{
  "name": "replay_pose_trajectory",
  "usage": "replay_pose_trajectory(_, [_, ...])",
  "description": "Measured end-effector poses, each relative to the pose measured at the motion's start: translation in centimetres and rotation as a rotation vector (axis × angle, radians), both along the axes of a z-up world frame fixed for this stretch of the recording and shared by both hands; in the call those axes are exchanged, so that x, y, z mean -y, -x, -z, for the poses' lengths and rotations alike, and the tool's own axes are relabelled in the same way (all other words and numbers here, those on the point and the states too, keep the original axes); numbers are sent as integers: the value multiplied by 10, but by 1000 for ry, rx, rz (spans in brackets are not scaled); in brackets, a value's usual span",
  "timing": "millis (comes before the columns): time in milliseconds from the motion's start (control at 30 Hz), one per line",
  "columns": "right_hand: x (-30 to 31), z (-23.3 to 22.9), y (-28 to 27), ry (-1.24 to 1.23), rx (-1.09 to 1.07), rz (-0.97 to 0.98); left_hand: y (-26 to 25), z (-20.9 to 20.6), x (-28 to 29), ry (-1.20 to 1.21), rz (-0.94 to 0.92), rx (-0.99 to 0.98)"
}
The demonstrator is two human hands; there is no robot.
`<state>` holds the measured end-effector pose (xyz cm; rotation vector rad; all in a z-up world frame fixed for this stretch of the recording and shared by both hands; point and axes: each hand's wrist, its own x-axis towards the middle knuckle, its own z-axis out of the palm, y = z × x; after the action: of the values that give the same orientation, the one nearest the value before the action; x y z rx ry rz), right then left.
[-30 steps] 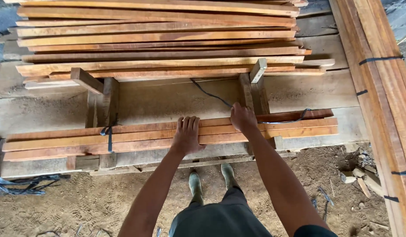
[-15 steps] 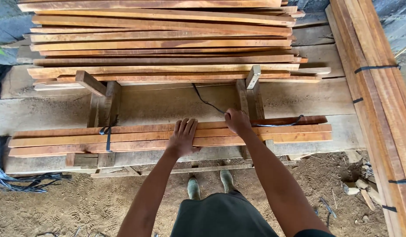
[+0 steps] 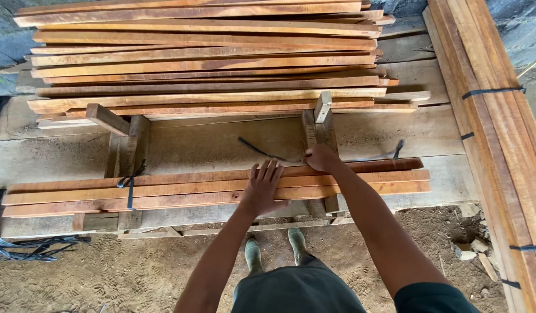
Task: Bundling groups of wooden slats together using plastic ties.
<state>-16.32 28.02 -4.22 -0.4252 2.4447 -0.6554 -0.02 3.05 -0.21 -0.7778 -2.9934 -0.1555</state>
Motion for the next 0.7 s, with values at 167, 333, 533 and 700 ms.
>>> replay_pose_trajectory(167, [7, -8, -2, 21, -68, 22, -5, 24, -5, 87, 129, -356])
replay_pose_trajectory(333, [5, -26, -14, 153, 5, -11, -44, 69, -7, -12, 311, -435])
replay_pose_trajectory(533, [3, -37, -18, 139, 48, -16, -85, 130, 3, 25, 444, -315])
replay_pose_trajectory(700, [9, -49, -17, 158, 71, -10, -70, 139, -12, -267, 229, -46])
